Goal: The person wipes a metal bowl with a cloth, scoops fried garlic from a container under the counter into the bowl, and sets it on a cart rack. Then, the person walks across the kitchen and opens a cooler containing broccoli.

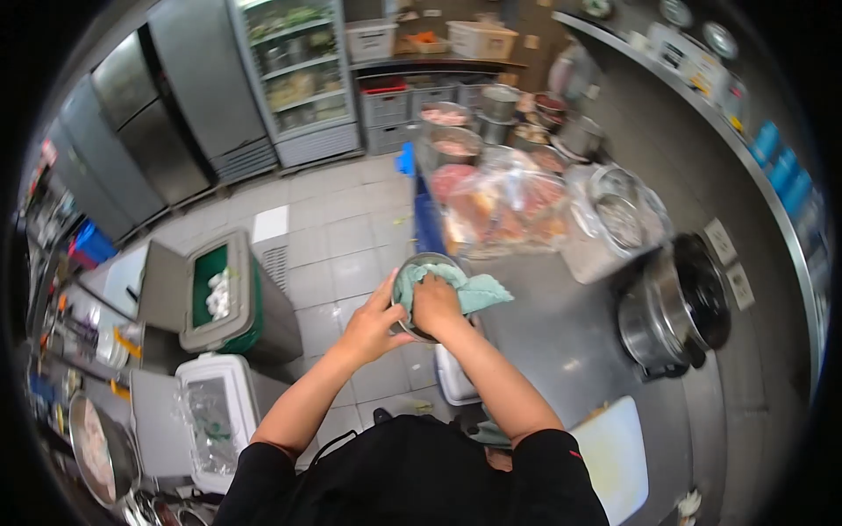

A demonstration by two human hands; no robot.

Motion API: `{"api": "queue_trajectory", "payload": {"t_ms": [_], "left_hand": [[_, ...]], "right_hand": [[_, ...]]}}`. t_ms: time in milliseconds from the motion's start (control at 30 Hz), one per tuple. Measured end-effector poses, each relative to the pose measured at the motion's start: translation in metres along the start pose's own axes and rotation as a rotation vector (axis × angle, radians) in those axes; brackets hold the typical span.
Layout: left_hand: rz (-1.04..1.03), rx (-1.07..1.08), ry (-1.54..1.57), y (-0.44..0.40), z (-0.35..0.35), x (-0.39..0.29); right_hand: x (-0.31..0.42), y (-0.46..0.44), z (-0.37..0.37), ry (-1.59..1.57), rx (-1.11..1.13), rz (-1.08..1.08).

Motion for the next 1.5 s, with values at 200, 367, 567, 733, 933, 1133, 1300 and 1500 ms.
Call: {"api": "queue_trajectory", "payload": {"t_ms": [200, 367, 567, 733, 933, 1133, 1300, 1500], "left_hand": [[0.0, -0.095, -0.156, 0.05, 0.059, 0.055], [0.224, -0.126, -0.17, 0.073, 0.101, 0.134], [0.143, -0.179, -0.352, 0.014, 0.142, 0.185], [0.185, -0.09, -0.394, -0.056, 0.159, 0.241], [0.349, -0.199, -0.514, -0.085, 0.177, 0.274], [0.361, -0.238, -0.536, -0.075, 0.225, 0.288], [0.512, -0.212, -0.461, -0.045, 0.263, 0.283], [0.59, -0.131, -0.32, -0.014, 0.304, 0.278]], "right_hand": [[0.077, -0.069, -0.078, -1.51, 0.727, -0.117], [0.129, -0.14, -0.084, -0.996, 0.44, 0.244], [0.189, -0.223, -0.041, -0.498, 0.042, 0.702], [0.172, -0.33, -0.085, -0.164, 0.196, 0.935], [0.187, -0.416, -0.103, -1.165, 0.919, 0.587], [0.226, -0.436, -0.119, -1.571, 1.083, 0.427], [0.256, -0.402, -0.023, 0.148, 0.115, 1.472], [0.303, -0.382, -0.005, 0.002, -0.207, 1.655]]}}
Point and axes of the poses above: each hand's wrist, its own y-axis away from the middle knuckle, its own z-axis out of the back of the hand, x = y × z, the point moved 6 cm from there along -y, towards the middle knuckle, and after that the axes turned 1 degree about y, right-handed, at the moved point
